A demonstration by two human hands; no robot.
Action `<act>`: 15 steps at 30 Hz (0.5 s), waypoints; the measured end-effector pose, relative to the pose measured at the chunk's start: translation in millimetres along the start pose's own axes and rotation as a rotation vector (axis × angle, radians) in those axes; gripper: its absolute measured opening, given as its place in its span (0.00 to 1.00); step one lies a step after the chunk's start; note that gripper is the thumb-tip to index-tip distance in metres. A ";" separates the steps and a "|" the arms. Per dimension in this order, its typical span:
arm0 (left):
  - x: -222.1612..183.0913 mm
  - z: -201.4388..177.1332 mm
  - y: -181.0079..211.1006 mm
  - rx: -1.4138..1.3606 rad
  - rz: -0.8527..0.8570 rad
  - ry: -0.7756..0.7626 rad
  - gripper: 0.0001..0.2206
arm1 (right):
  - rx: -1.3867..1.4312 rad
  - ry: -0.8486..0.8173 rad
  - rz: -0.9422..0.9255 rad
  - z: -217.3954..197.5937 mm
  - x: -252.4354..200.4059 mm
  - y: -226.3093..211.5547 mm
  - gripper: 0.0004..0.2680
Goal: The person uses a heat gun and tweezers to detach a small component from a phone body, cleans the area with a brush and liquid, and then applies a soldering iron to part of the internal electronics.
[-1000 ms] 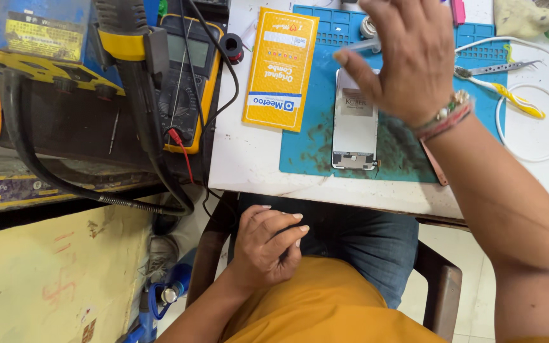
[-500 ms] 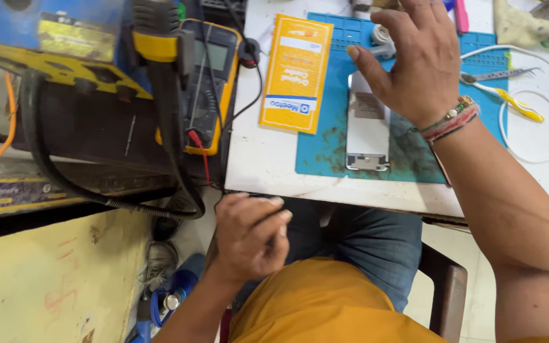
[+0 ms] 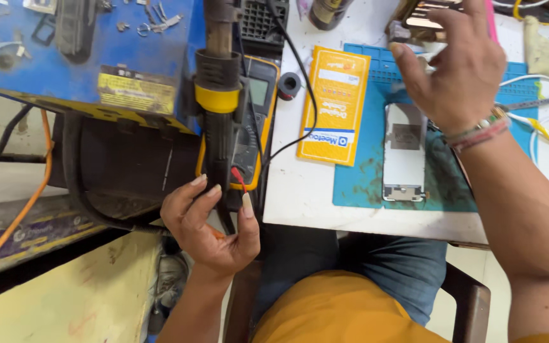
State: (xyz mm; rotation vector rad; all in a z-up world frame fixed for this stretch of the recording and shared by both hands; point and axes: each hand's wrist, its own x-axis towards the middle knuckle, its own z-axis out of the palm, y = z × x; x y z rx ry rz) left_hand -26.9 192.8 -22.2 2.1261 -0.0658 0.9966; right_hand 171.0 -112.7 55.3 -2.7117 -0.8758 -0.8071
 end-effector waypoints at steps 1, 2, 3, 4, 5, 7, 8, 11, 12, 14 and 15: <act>2.1 -1.5 -0.3 0.004 -0.025 -0.006 0.19 | 0.037 0.006 0.010 -3.3 -3.6 -2.5 0.13; 5.5 -2.2 -0.1 0.036 -0.042 -0.019 0.20 | 0.012 -0.002 -0.013 -8.0 -6.6 -5.9 0.14; 9.4 -2.1 0.9 0.068 -0.059 -0.032 0.21 | -0.013 -0.011 -0.036 -17.5 -12.6 -10.8 0.14; 15.1 -0.4 1.0 0.107 -0.066 -0.027 0.22 | -0.005 -0.024 -0.029 -24.6 -15.8 -15.9 0.15; 18.9 0.1 3.5 0.167 -0.104 -0.044 0.21 | 0.001 -0.037 -0.023 -32.8 -20.1 -20.3 0.15; 23.5 4.0 5.6 0.275 -0.166 -0.084 0.18 | 0.073 -0.109 0.080 -50.4 -40.5 -29.9 0.16; 21.7 5.5 4.9 0.330 -0.137 -0.083 0.19 | 0.126 -0.101 0.112 -58.4 -55.8 -33.8 0.15; 13.7 9.1 -4.9 0.456 -0.089 -0.081 0.19 | 0.307 -0.062 0.168 -73.6 -105.3 -42.3 0.13; 13.2 11.9 -7.7 0.468 -0.091 -0.076 0.18 | 0.378 -0.030 0.161 -77.7 -121.7 -47.1 0.13; 14.1 16.3 -9.0 0.476 -0.071 -0.030 0.18 | 0.452 0.003 0.189 -86.4 -154.8 -61.1 0.13; 16.0 18.2 -7.9 0.471 -0.050 0.012 0.17 | 0.458 0.004 0.225 -90.2 -169.9 -68.2 0.13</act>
